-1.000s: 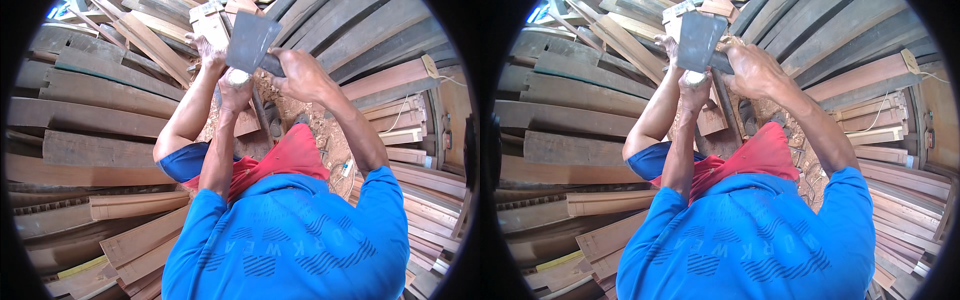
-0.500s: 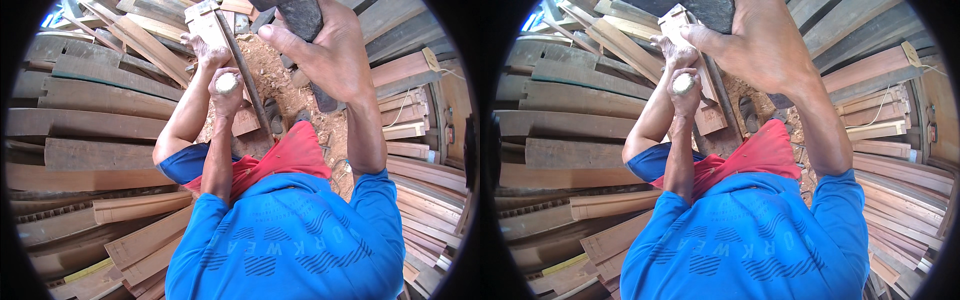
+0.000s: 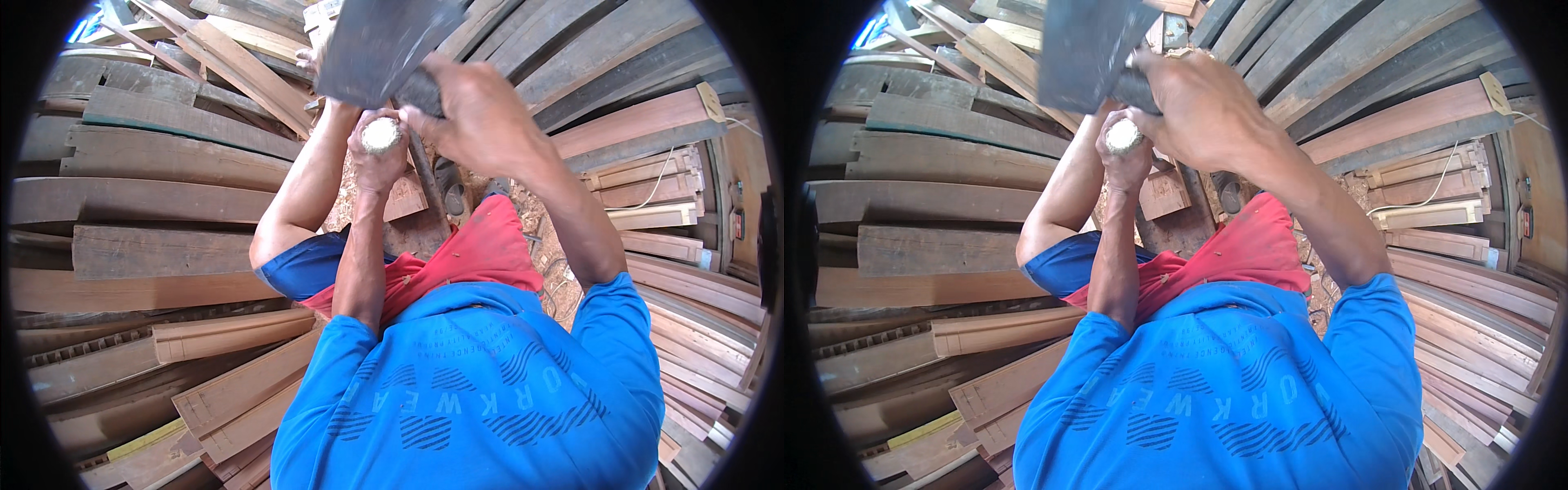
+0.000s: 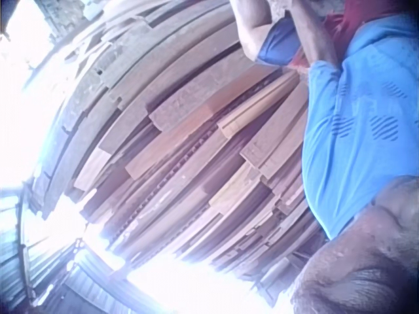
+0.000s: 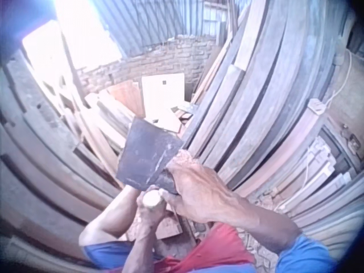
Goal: The person stands on a wooden workbench and uses a chisel and mallet to carve a groove into a piece of wood. They repeatedly strike the chisel to remove wood shavings and then inspect the carved piece.
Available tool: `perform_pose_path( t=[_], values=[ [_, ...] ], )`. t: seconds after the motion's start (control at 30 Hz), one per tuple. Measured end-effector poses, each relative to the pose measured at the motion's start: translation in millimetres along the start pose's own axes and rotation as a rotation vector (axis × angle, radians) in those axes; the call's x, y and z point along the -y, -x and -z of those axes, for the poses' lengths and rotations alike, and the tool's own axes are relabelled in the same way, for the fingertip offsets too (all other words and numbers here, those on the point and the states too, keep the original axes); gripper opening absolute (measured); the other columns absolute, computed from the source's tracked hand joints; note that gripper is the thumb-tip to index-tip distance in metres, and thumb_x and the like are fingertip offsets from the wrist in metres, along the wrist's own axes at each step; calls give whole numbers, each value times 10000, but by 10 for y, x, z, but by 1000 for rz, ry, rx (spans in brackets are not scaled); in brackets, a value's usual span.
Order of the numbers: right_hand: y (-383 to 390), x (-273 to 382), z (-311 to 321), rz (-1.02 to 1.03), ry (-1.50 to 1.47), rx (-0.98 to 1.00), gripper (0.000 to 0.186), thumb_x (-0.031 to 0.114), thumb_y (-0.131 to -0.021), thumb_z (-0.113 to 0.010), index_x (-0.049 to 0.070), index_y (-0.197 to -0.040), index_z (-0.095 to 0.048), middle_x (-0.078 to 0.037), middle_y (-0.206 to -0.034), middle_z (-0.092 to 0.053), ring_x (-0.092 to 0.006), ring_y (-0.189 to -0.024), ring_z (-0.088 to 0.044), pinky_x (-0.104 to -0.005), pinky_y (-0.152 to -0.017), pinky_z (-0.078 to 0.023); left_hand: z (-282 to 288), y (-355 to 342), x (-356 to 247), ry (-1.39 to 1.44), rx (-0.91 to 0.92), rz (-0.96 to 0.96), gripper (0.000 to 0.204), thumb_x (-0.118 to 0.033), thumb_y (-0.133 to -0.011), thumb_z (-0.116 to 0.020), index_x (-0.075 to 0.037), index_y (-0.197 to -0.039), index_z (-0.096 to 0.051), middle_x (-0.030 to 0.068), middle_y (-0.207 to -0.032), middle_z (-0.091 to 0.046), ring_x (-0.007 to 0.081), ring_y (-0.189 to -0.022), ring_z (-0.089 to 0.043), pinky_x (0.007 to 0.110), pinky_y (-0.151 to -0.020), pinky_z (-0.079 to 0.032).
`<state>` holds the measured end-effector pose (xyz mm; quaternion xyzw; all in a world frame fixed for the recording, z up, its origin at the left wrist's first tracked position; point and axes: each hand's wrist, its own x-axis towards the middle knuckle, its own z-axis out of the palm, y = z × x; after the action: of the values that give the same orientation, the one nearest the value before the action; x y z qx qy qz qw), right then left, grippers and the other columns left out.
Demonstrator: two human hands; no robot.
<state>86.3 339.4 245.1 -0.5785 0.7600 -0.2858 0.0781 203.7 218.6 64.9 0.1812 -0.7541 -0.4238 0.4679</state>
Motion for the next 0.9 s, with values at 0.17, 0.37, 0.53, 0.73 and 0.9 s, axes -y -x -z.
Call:
perform_pose_path(
  t=[0.17,0.37,0.53,0.73,0.9],
  values=[
    [-8,-140,-240,-68,251,132,438,193,-859,-785,7,-1236,-662,-270,-895,-723,-419,-838,-735,-491,-796,-578,-73,64,216,-3,3,242,166,-89,-820,-768,-21,-952,-693,108,-868,-696,256,-799,-707,371,-745,-553],
    [-186,276,448,243,-59,-363,382,174,-879,-723,-37,-1190,-654,-209,-854,-725,-338,-845,-727,-437,-794,-589,-49,41,176,83,28,198,135,-57,-819,-756,-23,-935,-696,103,-888,-687,216,-822,-687,341,-775,-547],
    [-277,290,654,517,-468,-488,331,36,-873,-661,-78,-1182,-640,-170,-984,-752,-224,-913,-728,-343,-853,-566,-3,105,118,128,-10,231,149,9,-805,-753,-11,-941,-693,91,-891,-684,188,-820,-677,317,-775,-545],
    [-96,288,548,162,-370,-284,378,80,-869,-696,-49,-1221,-642,-193,-1019,-753,-312,-942,-742,-380,-870,-570,16,134,91,106,-23,208,175,-4,-811,-754,-12,-974,-691,96,-893,-684,203,-819,-682,320,-775,-546],
    [53,-60,-81,-26,188,26,418,204,-840,-806,33,-1188,-649,-221,-801,-702,-415,-788,-716,-480,-768,-575,-36,33,20,-121,23,-65,193,-57,-817,-766,-27,-997,-701,115,-898,-704,254,-827,-705,360,-774,-553]
  ],
)
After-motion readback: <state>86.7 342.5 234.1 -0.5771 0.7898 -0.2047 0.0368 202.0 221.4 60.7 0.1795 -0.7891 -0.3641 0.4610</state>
